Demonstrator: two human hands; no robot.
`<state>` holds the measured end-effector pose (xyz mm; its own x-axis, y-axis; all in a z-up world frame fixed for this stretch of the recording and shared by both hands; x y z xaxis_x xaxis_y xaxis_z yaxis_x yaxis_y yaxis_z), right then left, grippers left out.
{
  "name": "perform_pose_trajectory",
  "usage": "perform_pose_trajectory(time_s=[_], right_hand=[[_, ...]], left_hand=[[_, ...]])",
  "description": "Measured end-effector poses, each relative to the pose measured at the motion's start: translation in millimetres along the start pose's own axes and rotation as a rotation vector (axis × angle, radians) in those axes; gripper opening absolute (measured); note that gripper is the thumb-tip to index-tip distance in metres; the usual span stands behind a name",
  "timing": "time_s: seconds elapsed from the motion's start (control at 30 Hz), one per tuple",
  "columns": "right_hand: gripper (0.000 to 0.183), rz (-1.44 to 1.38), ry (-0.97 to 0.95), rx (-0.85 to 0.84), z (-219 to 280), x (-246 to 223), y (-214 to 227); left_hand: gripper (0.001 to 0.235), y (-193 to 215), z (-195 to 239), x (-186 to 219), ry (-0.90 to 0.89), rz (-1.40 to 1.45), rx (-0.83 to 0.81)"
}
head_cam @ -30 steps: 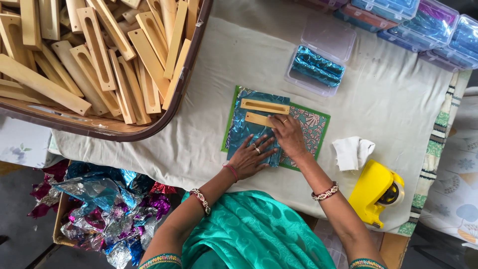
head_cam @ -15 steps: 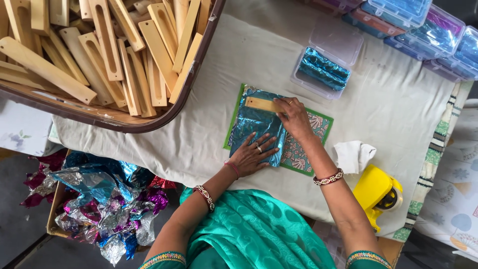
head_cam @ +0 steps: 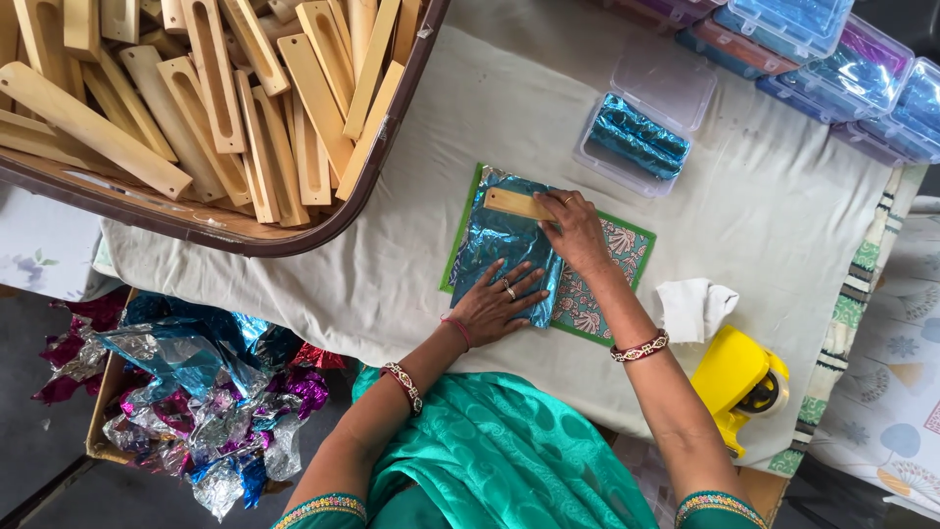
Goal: The person wipes wooden blocks with a white cloth, then picks up sheets of blue foil from a box and wraps the blocks in the foil, folding the foil over each block and placing the wrapped blocks in a row on the table.
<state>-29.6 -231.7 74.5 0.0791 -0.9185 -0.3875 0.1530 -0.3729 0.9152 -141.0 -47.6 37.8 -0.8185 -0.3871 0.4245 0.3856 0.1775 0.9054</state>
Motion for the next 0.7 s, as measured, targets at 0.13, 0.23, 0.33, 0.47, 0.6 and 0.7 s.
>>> perform_pose_trajectory(time_s=[0.13, 0.23, 0.33, 0.47, 0.6, 0.7], right_hand=[[0.059, 0.009, -0.013, -0.02, -2.5, -5.8, 3.1], [0.059, 0.052, 0.002, -0.015, -3.7, -1.8, -3.8], [0.057, 0.027, 0.011, 0.004, -4.5, 0.1, -8.3], [0.055, 0.005, -0.013, 0.007, -4.6, -0.3, -11.1], [0.054, -0.012, 0.007, 0.017, -5.7, -3.0, -9.9], [0.054, 0.009, 0.009, 0.02, -6.5, -6.7, -5.5]], left_hand=[[0.062, -2.6, -0.6, 0.4, 0.0, 0.01, 0.01], [0.061, 1.2, -0.6, 0.5, 0.009, 0.016, 0.013], [0.062, 4.9, -0.4, 0.2, 0.004, 0.005, -0.042], [0.061, 1.8, -0.7, 0.5, 0.009, 0.016, -0.033], [0.061, 0.6, -1.1, 0.9, 0.007, 0.02, -0.012], [0.062, 3.6, -0.5, 1.1, 0.005, 0.016, -0.02]])
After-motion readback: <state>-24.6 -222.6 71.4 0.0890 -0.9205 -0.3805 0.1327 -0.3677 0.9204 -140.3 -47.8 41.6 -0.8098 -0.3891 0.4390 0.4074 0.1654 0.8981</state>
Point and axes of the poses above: each hand's wrist, its own z-axis away from the middle knuckle, its own y-axis out of the back of the hand, x = y × z, the point moved 2 cm from there along -z, towards the middle knuckle, and after that the axes turned 12 degrees about -y, right-handed, at the moved point
